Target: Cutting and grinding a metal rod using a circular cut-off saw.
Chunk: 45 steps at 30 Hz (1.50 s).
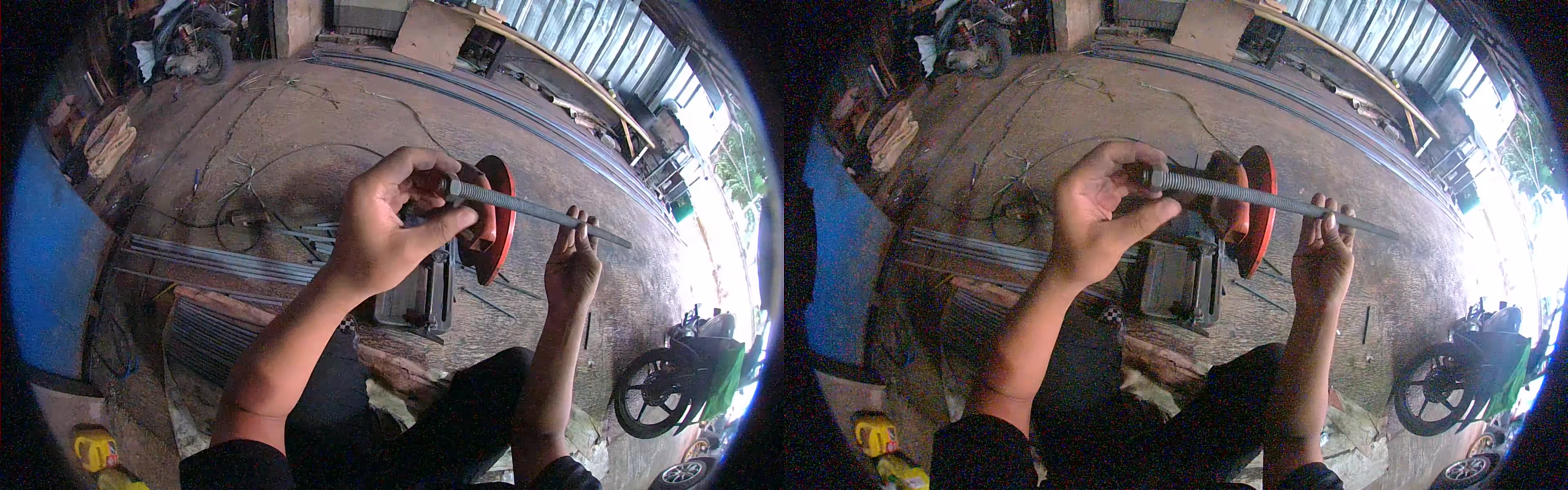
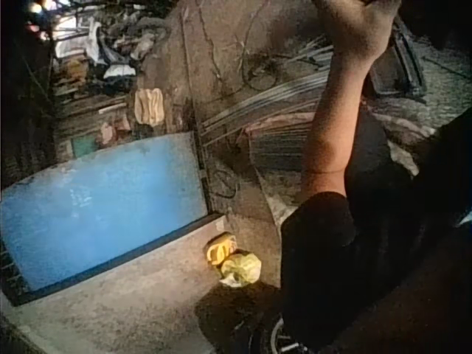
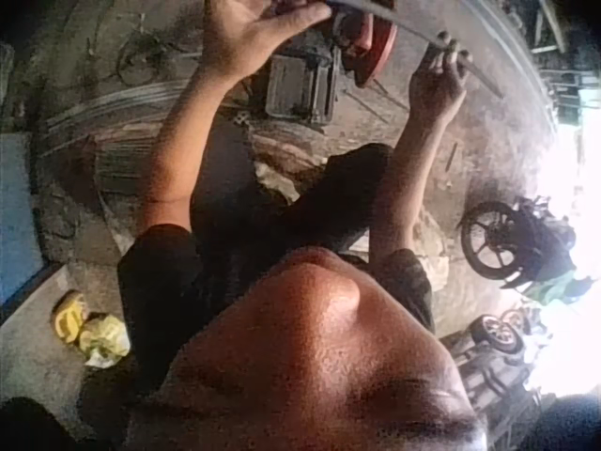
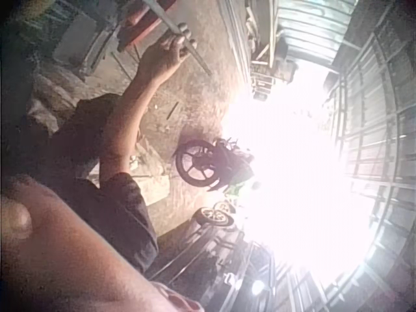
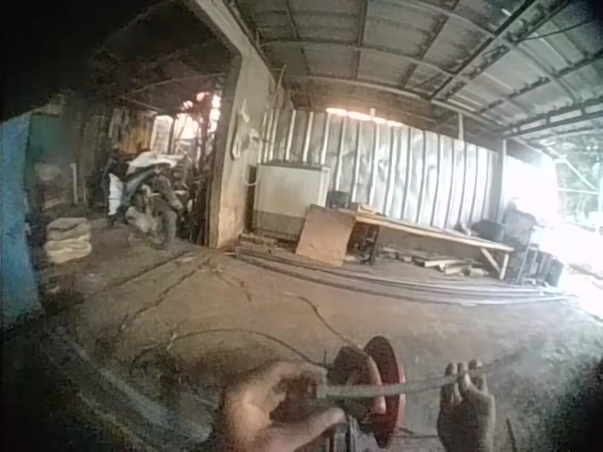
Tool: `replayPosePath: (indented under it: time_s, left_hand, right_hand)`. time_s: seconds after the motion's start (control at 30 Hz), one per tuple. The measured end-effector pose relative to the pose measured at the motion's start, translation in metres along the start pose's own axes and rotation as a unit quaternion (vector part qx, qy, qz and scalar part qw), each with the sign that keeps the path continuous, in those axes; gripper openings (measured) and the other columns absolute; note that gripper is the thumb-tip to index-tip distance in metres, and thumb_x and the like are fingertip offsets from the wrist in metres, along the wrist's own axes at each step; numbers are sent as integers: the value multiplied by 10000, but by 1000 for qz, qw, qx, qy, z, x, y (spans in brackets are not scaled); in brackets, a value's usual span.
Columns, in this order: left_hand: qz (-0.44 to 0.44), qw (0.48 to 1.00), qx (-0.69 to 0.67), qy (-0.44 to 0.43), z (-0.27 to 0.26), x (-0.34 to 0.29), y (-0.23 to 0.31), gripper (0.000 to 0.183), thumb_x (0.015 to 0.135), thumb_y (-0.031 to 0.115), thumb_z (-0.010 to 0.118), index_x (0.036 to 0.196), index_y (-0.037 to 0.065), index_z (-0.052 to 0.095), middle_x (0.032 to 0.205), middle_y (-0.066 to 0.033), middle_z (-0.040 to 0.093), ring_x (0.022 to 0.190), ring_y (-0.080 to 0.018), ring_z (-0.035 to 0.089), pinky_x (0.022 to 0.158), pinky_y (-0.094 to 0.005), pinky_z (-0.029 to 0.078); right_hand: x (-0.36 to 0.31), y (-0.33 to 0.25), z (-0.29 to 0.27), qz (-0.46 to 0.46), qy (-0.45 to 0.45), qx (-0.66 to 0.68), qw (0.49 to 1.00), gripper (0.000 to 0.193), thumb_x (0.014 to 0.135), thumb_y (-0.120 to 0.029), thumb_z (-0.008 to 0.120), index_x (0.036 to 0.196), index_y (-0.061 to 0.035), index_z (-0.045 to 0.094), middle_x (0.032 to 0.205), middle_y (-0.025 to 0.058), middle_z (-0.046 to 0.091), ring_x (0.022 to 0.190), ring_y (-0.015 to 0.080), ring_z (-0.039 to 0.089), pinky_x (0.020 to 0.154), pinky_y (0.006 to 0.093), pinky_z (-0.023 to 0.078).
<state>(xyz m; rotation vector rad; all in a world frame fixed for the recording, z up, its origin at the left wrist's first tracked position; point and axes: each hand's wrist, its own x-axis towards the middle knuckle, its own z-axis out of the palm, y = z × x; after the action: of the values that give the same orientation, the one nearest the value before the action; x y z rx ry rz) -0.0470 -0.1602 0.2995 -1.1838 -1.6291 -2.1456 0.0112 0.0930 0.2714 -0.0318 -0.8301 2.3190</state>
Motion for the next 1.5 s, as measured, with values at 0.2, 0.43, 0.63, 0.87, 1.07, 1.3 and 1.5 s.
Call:
replayPosePath:
  time_s: [0.2,0.43,0.63,0.87,1.07,1.3,1.5]
  left_hand:
    - [27,996,74,44,2,2,-1,496,769,59,699,1183,24,429,881,-61,593,821,-95,568,693,-234,465]
    - [26,998,34,53,2,4,2,635,752,18,701,1273,17,338,874,-70,599,805,-106,579,706,-246,475]
    - [44,996,50,67,2,2,4,653,752,14,705,1287,22,329,819,-62,612,780,-113,601,717,-243,479]
    - [73,993,20,90,1,6,0,598,764,5,701,1252,21,355,867,-101,629,821,-130,616,717,-243,505]
    - [77,989,28,125,-2,2,1,575,761,-1,703,1229,12,369,850,-112,637,803,-136,623,715,-241,509]
    - [110,981,96,132,-4,3,-3,531,756,24,720,1183,-1,405,833,-119,650,789,-134,631,675,-239,506]
    - [86,985,82,126,1,-1,-2,506,760,45,724,1162,-2,420,832,-135,656,784,-140,636,664,-248,512]
  right_hand:
    - [3,1,-7,7,-4,20,1000,439,859,50,510,1251,-11,323,1204,198,441,1228,317,419,1042,380,399]
    - [-1,0,-5,9,-18,20,1000,410,865,51,500,1234,-18,336,1180,204,468,1226,316,421,1038,385,401]
    - [-3,3,-3,4,-29,23,999,473,866,51,495,1286,-4,284,1241,215,420,1237,317,409,1048,384,390]
    - [-7,2,6,-10,-20,-23,999,454,898,-32,503,1294,-3,284,1256,205,419,1222,302,422,1043,393,382]
    - [2,-1,0,123,29,-124,984,423,948,-246,479,1289,-14,382,1245,180,440,1175,242,448,958,391,417]
    - [2,-1,-4,108,-2,22,994,351,935,-122,478,1249,22,415,1246,184,471,1149,248,497,922,298,472]
    - [6,1,-10,118,-14,100,988,363,934,-99,466,1276,2,403,1280,188,447,1211,275,437,1012,372,414]
